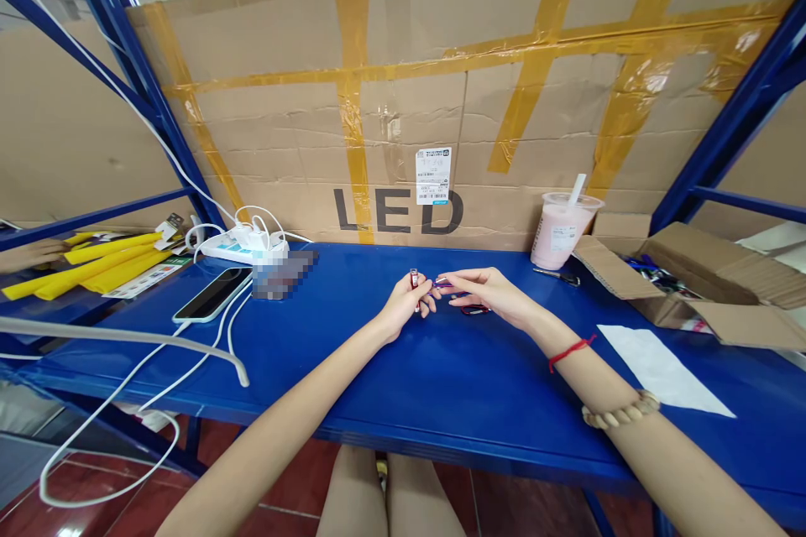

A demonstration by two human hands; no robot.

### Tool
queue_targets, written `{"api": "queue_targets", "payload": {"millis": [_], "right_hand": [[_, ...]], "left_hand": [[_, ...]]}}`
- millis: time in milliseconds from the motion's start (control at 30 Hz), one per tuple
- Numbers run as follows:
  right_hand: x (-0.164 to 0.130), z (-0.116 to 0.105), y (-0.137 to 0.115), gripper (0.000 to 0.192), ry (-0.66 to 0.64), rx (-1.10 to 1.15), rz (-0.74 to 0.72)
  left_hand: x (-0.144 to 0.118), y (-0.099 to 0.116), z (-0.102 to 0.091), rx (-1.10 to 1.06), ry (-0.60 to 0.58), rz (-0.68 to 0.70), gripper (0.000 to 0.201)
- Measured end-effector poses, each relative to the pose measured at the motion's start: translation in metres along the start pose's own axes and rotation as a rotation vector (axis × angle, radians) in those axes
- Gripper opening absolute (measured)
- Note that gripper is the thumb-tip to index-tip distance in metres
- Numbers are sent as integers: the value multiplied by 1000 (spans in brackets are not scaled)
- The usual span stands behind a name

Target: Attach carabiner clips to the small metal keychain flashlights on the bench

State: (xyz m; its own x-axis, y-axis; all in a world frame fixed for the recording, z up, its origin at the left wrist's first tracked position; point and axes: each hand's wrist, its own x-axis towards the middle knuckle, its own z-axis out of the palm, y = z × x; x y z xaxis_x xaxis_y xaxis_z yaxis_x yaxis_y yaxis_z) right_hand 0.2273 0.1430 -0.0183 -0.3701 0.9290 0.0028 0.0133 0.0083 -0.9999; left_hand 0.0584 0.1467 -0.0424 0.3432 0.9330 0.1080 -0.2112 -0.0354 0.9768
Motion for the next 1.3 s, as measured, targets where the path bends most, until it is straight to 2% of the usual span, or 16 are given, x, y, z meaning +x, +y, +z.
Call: {"api": "queue_targets", "payload": {"millis": [300, 467, 667, 1000, 1300], "right_hand": [[-1, 0, 3, 38, -4, -139, 67], [0, -1, 3, 44, 66, -175, 57], [3, -6, 8, 36, 100, -270, 47], [4, -3, 9, 42, 176, -284, 17], [2, 2, 6, 34, 181, -305, -27]], "left_hand": [[0, 1, -1, 34, 25, 46, 22], [-3, 3, 2, 95, -9, 133, 24], [-3, -1, 2, 167, -8, 215, 27], [-1, -2, -1, 150, 36, 193, 28], [1, -3, -3, 134, 50, 163, 32]]}}
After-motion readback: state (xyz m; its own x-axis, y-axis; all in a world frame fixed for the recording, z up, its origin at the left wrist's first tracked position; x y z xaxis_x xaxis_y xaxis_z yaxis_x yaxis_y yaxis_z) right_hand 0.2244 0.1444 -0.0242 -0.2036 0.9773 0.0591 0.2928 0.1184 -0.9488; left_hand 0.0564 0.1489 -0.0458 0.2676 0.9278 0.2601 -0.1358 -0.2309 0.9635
